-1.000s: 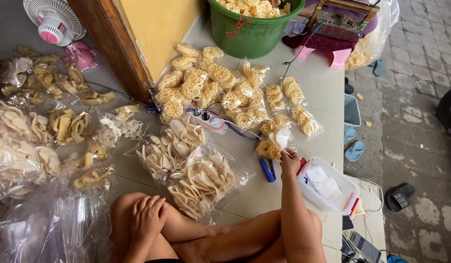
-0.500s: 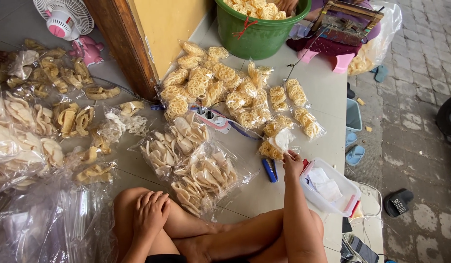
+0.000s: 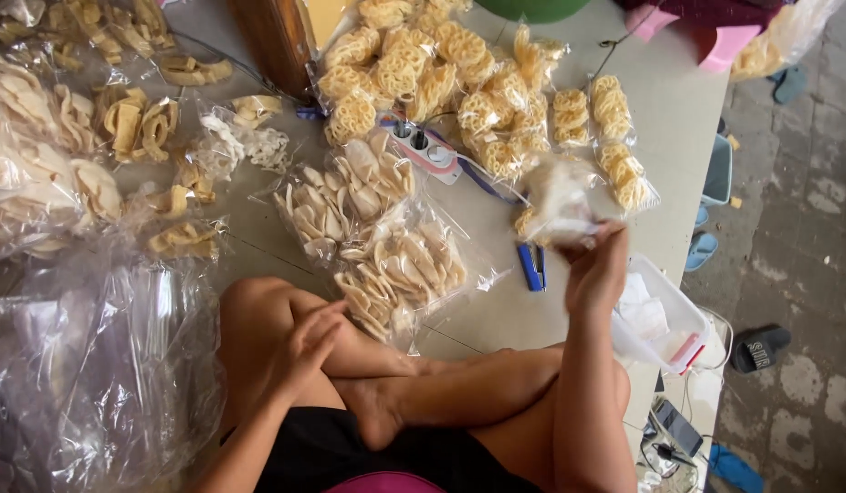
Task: Manually packaging snacks into plastic bags by inserting labels, folding the bag tops, and sealing them with a stapler.
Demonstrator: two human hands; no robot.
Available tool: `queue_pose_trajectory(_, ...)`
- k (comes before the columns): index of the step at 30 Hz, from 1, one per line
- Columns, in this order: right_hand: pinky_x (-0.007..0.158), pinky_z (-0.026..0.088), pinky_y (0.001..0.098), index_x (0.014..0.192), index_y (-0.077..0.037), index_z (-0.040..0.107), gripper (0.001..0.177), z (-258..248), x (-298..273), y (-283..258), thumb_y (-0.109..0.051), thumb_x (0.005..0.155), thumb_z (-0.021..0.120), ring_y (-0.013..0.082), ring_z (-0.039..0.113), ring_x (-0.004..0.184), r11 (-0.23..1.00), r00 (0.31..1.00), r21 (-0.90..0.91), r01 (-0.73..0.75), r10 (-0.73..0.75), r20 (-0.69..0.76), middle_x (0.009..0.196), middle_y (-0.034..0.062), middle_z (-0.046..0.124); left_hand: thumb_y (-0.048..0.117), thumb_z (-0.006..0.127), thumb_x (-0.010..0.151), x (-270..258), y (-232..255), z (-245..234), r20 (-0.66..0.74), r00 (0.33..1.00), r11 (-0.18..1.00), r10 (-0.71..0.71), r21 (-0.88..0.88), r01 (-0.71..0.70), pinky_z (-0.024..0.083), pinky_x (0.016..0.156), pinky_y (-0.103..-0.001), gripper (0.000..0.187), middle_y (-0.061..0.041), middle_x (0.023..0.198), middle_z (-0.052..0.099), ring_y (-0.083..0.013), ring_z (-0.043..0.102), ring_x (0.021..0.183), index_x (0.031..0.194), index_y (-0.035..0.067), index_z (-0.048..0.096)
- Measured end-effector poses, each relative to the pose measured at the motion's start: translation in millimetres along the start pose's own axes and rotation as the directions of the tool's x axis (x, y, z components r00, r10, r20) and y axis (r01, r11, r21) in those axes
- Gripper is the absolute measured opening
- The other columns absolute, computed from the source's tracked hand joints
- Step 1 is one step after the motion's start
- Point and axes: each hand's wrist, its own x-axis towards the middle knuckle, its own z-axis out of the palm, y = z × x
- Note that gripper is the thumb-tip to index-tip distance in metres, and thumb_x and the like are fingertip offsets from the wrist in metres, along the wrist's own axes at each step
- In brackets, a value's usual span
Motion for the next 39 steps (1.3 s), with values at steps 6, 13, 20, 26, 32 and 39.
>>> queue_pose_trajectory(6,0.104,0.043,0.0566,0.096,0.000,0.061,0.014,50,-197,-36,-0.012,0.093,0.056,0.0544,0.054,0.131,0.991,0.241,-0.094,0.093,0.069,0.968,0.116,0.0283,0.065,0.074,0.051,0.088,-42,56,23,0.572,0.816,0.102,0.091,-0.820,0.563,0.045,0.107,-0.058,0.094,-0.023,0.153,0.049,-0.0376,0.056,0.131,0.158,0.012,0.040)
queue_pose_trajectory(13,0.104,0.047,0.0512,0.148,0.000,0.035,0.091,15,-224,13,-0.039,0.082,0.084,0.0387,0.053,0.129,0.896,0.753,-0.319,-0.308,0.435,0.493,0.149,0.0296,0.041,0.037,0.086,0.076,-42,89,59,0.420,0.905,0.533,-0.061,-0.753,0.386,0.039,0.114,-0.050,0.094,-0.015,0.142,0.053,-0.0289,0.056,0.128,0.150,0.006,0.037)
queue_pose_trajectory(20,0.089,0.027,0.0398,0.126,-0.030,0.071,0.053,-73,-92,-74,-0.014,0.079,0.088,0.0239,0.054,0.108,0.010,0.801,-0.830,0.558,-0.268,0.535,0.131,-0.0075,0.064,0.042,0.084,0.080,37,98,113,0.301,0.884,0.901,0.358,0.137,-0.411,0.030,0.115,-0.064,0.107,-0.023,0.157,0.040,-0.0388,0.046,0.138,0.162,0.007,0.026)
queue_pose_trajectory(26,0.089,0.041,0.0504,0.117,-0.035,0.068,0.042,-59,-57,-4,-0.026,0.076,0.075,0.0274,0.065,0.099,-0.362,0.805,-0.737,0.571,0.068,0.590,0.104,-0.0063,0.067,0.035,0.078,0.086,88,82,204,0.392,0.886,0.738,0.247,0.516,-0.434,0.013,0.122,-0.065,0.090,-0.014,0.163,0.037,-0.0316,0.034,0.151,0.160,0.011,0.034)
queue_pose_trajectory(32,0.088,0.053,0.0492,0.123,-0.028,0.065,0.049,-14,-73,29,-0.037,0.076,0.080,0.0368,0.071,0.102,-0.013,0.981,-0.983,0.183,0.076,0.181,0.105,0.0081,0.074,0.038,0.057,0.099,111,69,231,0.342,0.878,0.823,0.334,0.348,-0.449,0.009,0.119,-0.068,0.046,-0.010,0.147,0.057,-0.0345,0.044,0.142,0.138,0.016,0.064)
queue_pose_trajectory(39,0.089,0.053,0.0550,0.124,-0.024,0.063,0.044,8,-93,68,-0.021,0.085,0.081,0.0489,0.068,0.102,0.299,0.970,-0.923,0.243,-0.098,0.223,0.109,0.0149,0.067,0.040,0.048,0.103,111,72,217,0.396,0.853,0.816,0.340,0.327,-0.477,0.011,0.117,-0.070,0.053,-0.009,0.152,0.054,-0.0345,0.046,0.143,0.152,0.022,0.050)
